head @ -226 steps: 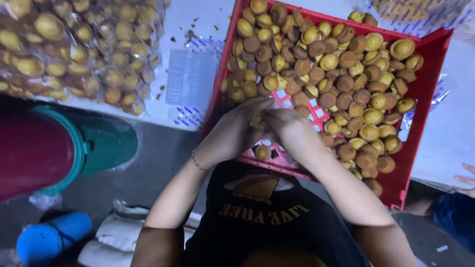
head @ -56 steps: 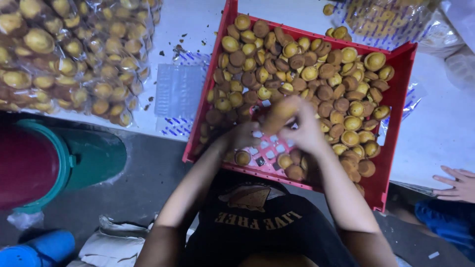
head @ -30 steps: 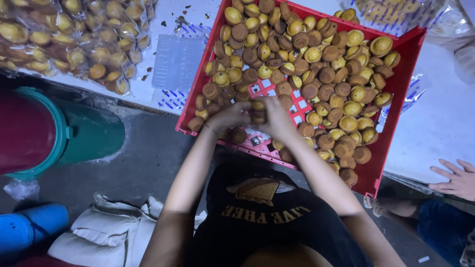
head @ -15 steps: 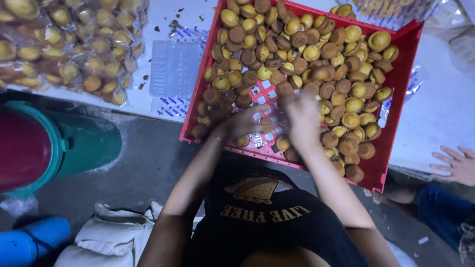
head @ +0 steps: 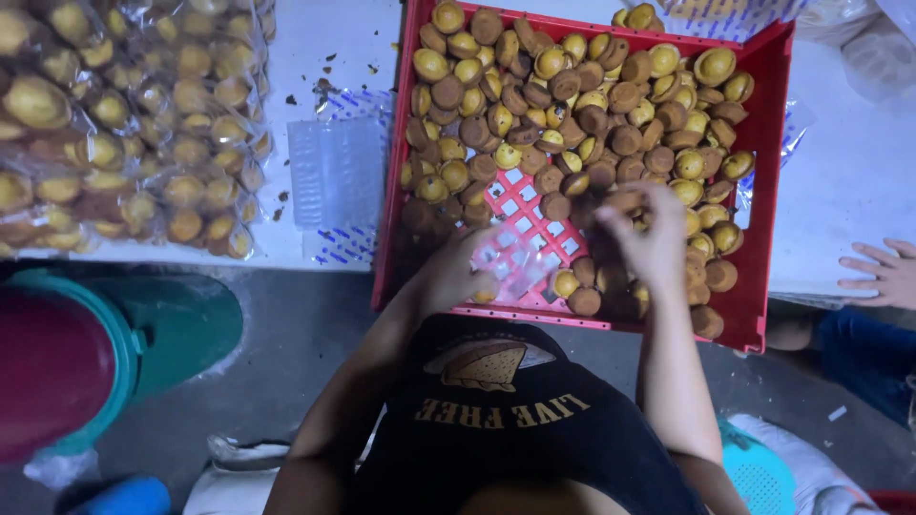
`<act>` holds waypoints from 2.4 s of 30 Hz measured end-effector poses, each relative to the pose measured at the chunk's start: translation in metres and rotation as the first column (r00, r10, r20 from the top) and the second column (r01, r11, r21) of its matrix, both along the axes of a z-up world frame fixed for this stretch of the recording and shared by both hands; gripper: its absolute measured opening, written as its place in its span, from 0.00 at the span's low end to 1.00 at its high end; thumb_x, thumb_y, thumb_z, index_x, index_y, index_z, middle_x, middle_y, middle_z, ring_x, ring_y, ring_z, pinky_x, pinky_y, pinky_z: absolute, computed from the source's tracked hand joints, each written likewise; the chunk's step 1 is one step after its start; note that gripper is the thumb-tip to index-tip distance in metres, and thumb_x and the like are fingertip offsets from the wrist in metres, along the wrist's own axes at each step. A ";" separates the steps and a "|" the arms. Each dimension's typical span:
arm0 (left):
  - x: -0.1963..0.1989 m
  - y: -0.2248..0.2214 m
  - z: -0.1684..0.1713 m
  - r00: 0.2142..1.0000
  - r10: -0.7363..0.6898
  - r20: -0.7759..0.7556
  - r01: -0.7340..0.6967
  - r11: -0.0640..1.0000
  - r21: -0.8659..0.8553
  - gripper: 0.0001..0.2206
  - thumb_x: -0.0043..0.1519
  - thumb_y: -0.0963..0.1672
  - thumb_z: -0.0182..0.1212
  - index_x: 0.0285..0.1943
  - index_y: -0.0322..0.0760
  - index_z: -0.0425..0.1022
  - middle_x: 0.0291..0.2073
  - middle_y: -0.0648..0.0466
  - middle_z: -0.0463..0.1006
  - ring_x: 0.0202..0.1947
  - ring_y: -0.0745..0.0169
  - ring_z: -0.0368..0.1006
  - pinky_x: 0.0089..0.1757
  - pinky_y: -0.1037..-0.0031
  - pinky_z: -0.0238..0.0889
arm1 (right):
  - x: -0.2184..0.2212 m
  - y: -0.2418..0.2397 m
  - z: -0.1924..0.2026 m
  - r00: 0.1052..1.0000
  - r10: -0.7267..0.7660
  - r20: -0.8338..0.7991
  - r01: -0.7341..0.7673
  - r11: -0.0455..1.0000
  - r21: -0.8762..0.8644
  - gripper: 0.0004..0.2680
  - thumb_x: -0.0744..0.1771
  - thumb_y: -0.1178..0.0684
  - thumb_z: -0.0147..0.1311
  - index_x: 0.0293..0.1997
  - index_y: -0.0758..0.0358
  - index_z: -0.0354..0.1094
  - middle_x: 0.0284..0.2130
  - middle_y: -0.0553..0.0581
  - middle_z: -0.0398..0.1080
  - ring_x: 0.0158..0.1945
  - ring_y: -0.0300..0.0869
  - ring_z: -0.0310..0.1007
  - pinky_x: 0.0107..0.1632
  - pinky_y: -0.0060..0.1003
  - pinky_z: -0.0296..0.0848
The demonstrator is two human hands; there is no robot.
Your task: The person repeatedly picks small round snacks from a red crate and places them into clear plastic bags. They then set the filled bags on a nearby table. The process is repeated continuously throughout the clip.
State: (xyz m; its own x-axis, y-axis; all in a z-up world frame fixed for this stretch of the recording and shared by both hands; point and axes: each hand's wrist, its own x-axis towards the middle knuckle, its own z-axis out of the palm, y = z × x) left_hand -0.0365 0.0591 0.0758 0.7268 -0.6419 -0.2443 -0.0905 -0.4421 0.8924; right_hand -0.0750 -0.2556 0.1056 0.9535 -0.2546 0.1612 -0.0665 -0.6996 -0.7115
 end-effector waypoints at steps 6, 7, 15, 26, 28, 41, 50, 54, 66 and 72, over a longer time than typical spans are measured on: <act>-0.006 0.037 0.055 0.996 0.015 -0.093 -0.011 0.999 0.042 0.36 0.52 0.44 0.65 0.74 0.60 0.63 0.68 0.50 0.68 0.67 0.43 0.65 0.63 0.58 0.60 | 0.013 0.018 -0.033 0.932 -0.275 0.235 0.223 0.949 0.223 0.18 0.61 0.65 0.73 0.54 0.67 0.68 0.46 0.67 0.66 0.52 0.57 0.69 0.55 0.47 0.73; -0.003 0.037 0.052 0.996 -0.001 -0.092 0.004 0.999 0.041 0.36 0.52 0.44 0.65 0.74 0.60 0.63 0.68 0.50 0.68 0.67 0.43 0.65 0.63 0.58 0.60 | 0.019 0.021 -0.050 0.928 -0.289 0.236 0.238 0.946 0.222 0.18 0.61 0.65 0.73 0.54 0.67 0.68 0.46 0.67 0.66 0.52 0.57 0.69 0.55 0.47 0.73; 0.008 0.055 0.085 0.978 -0.117 -0.170 0.127 0.991 0.049 0.36 0.50 0.43 0.58 0.73 0.62 0.63 0.69 0.51 0.67 0.63 0.43 0.69 0.62 0.56 0.62 | 0.052 0.052 -0.131 0.896 -0.415 0.157 0.441 0.870 -0.219 0.27 0.55 0.53 0.77 0.52 0.65 0.60 0.49 0.67 0.63 0.50 0.65 0.73 0.47 0.59 0.78; 0.026 0.064 0.082 0.961 -0.240 -0.134 0.224 0.966 -0.128 0.35 0.51 0.39 0.55 0.74 0.47 0.64 0.68 0.40 0.66 0.64 0.37 0.66 0.58 0.58 0.63 | -0.004 0.043 -0.063 0.961 -0.231 0.151 0.268 0.914 -0.306 0.20 0.60 0.60 0.71 0.56 0.60 0.68 0.52 0.65 0.62 0.51 0.66 0.70 0.51 0.56 0.75; 0.027 0.057 0.075 0.958 -0.255 -0.129 0.230 0.956 -0.180 0.34 0.51 0.38 0.55 0.74 0.42 0.65 0.66 0.35 0.67 0.59 0.33 0.71 0.53 0.57 0.69 | 0.001 0.050 -0.067 0.972 -0.226 -0.064 0.191 0.920 -0.342 0.23 0.63 0.56 0.70 0.63 0.54 0.64 0.60 0.66 0.57 0.53 0.74 0.71 0.52 0.66 0.77; 0.055 -0.002 0.001 0.869 -0.093 -0.486 -0.084 0.940 -0.330 0.27 0.54 0.40 0.54 0.67 0.31 0.71 0.23 0.44 0.74 0.23 0.63 0.74 0.24 0.78 0.69 | 0.027 0.061 -0.101 0.991 -0.064 0.117 0.090 0.970 -0.227 0.22 0.61 0.59 0.67 0.61 0.58 0.65 0.54 0.71 0.60 0.57 0.73 0.68 0.51 0.63 0.76; 0.066 -0.032 -0.032 0.802 -0.103 -0.589 -0.181 0.897 -0.403 0.20 0.55 0.34 0.58 0.60 0.28 0.74 0.21 0.47 0.72 0.20 0.64 0.70 0.22 0.81 0.62 | 0.034 0.067 -0.024 0.952 0.247 0.179 -0.299 0.871 0.389 0.29 0.54 0.64 0.67 0.62 0.60 0.63 0.52 0.64 0.64 0.57 0.62 0.70 0.53 0.54 0.75; 0.045 -0.062 -0.016 0.987 -0.023 -0.157 -0.010 0.978 -0.211 0.23 0.54 0.34 0.56 0.62 0.27 0.69 0.42 0.44 0.69 0.40 0.56 0.67 0.38 0.73 0.62 | 0.021 0.073 -0.072 0.720 0.663 -0.204 -0.693 0.695 -0.188 0.18 0.57 0.58 0.63 0.51 0.56 0.71 0.47 0.56 0.71 0.40 0.63 0.78 0.41 0.57 0.79; -0.039 -0.065 0.056 0.971 0.096 0.221 -0.146 0.964 0.223 0.32 0.57 0.44 0.61 0.74 0.52 0.60 0.72 0.58 0.64 0.68 0.52 0.65 0.59 0.58 0.66 | 0.021 0.044 0.036 0.528 0.797 -0.293 -0.765 0.596 0.244 0.15 0.61 0.59 0.60 0.52 0.65 0.69 0.36 0.71 0.80 0.40 0.65 0.80 0.43 0.60 0.77; -0.048 -0.056 0.066 0.971 0.173 0.165 -0.203 0.961 0.187 0.33 0.55 0.39 0.49 0.75 0.42 0.61 0.72 0.50 0.64 0.69 0.47 0.62 0.63 0.60 0.58 | 0.081 -0.053 -0.134 0.981 0.074 -0.179 -0.166 0.796 -0.583 0.12 0.66 0.40 0.61 0.49 0.50 0.71 0.32 0.57 0.75 0.36 0.53 0.80 0.37 0.47 0.79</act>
